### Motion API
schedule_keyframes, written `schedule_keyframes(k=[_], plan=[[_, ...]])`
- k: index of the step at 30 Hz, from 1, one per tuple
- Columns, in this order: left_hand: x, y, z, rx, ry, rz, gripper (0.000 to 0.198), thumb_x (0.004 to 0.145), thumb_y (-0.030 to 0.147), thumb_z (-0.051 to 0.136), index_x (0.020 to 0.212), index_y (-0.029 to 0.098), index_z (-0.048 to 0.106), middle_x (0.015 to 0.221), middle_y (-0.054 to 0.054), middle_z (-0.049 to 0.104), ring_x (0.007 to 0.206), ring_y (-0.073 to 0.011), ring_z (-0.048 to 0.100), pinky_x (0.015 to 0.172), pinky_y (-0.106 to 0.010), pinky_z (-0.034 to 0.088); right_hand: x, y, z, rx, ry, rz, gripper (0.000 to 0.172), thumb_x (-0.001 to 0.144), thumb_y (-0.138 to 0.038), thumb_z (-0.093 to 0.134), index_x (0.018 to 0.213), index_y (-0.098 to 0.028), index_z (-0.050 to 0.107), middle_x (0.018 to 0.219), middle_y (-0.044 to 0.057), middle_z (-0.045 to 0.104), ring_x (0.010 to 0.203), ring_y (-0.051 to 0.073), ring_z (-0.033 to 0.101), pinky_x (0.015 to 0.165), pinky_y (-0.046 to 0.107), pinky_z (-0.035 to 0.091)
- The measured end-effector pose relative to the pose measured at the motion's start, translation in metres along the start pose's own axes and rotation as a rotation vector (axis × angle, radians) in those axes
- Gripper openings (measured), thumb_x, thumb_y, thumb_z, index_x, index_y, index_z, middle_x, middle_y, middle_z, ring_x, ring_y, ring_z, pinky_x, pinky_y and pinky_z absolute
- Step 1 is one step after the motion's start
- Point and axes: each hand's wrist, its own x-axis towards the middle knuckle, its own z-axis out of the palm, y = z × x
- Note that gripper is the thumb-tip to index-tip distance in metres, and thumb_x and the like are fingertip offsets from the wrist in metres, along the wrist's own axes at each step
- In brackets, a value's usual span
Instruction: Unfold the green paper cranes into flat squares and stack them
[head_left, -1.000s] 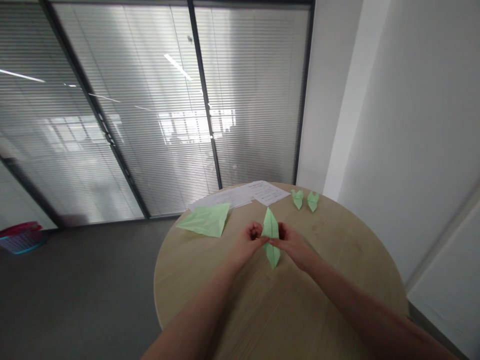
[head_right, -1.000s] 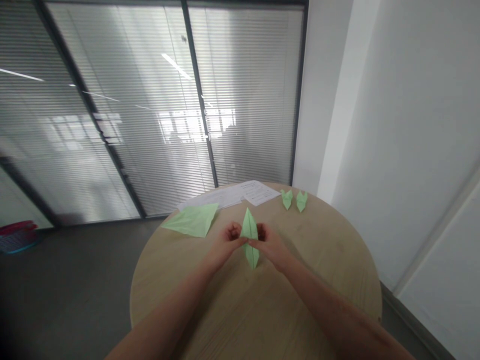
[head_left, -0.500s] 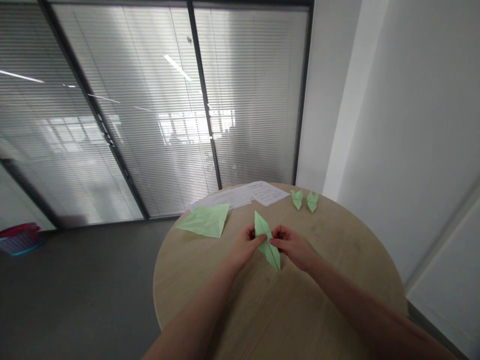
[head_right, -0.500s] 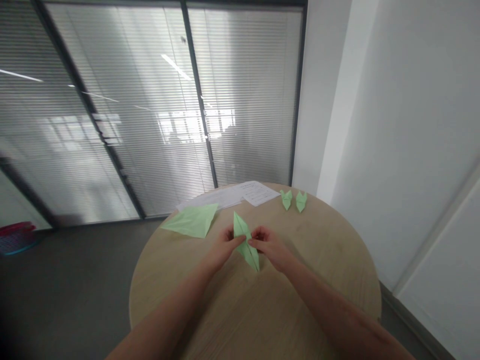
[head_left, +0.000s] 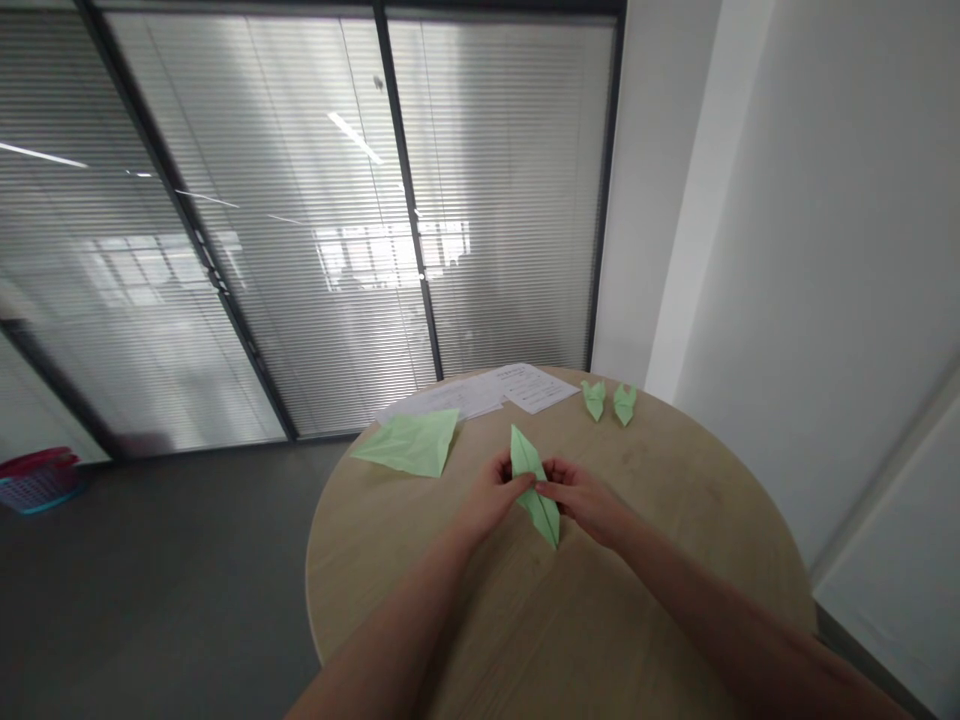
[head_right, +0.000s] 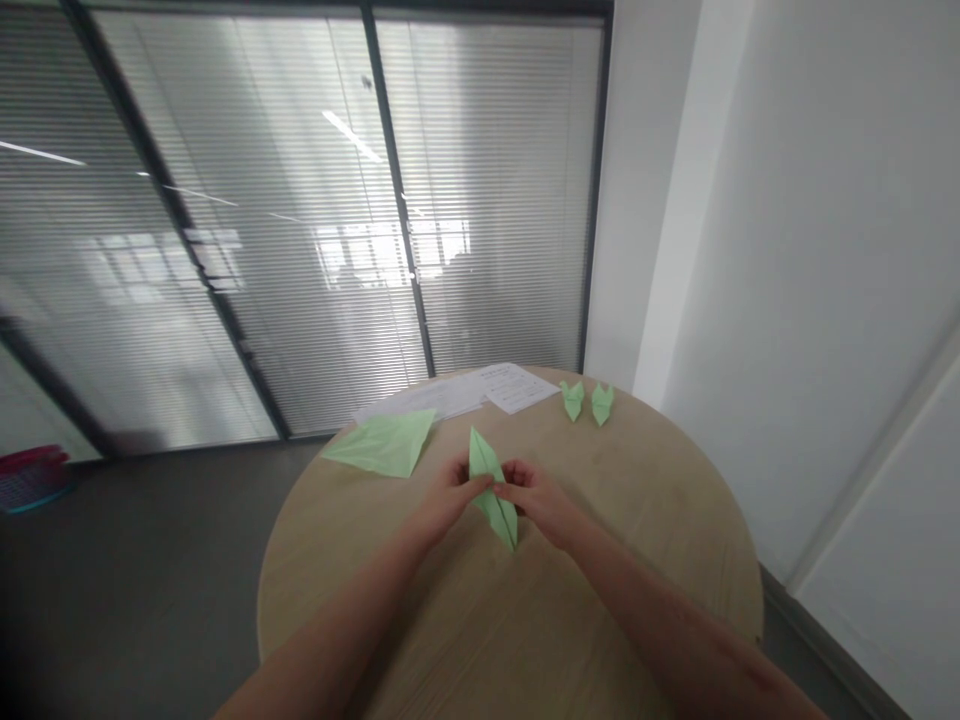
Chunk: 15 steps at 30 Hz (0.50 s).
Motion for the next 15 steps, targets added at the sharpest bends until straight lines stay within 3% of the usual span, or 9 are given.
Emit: schedule_keyframes(k=[5,15], plan=[[0.0000,0.0010,-0.0007,-0.003,-0.062,0.000,0.030,0.075,0.037,0.080,0.096,0.017,0.075,0.097,-0.006,0.076,0.092,-0.0238,0.067,0.085,-0.033,0.052,0.0003,-0.0007,-0.0005,0.036,-0.017,-0.048,0.051,0.065,-0.048,0.090,0.102,-0.021,0.067,0.098,0.003,0.069,0.085,0.017,0.062,0.076,0.029,0.045],[-0.0038,0.0020,0.0018,0.085,-0.069,-0.029,0.033,0.077,0.044,0.078,0.093,0.015,0.075,0.088,-0.005,0.073,0.082,-0.0209,0.063,0.077,-0.031,0.049,0.0005,0.0009,-0.0005,0.066,-0.020,-0.080,0.042,0.065,-0.043,0.091,0.088,-0.020,0.064,0.083,0.000,0.064,0.078,0.016,0.058,0.072,0.029,0.043]])
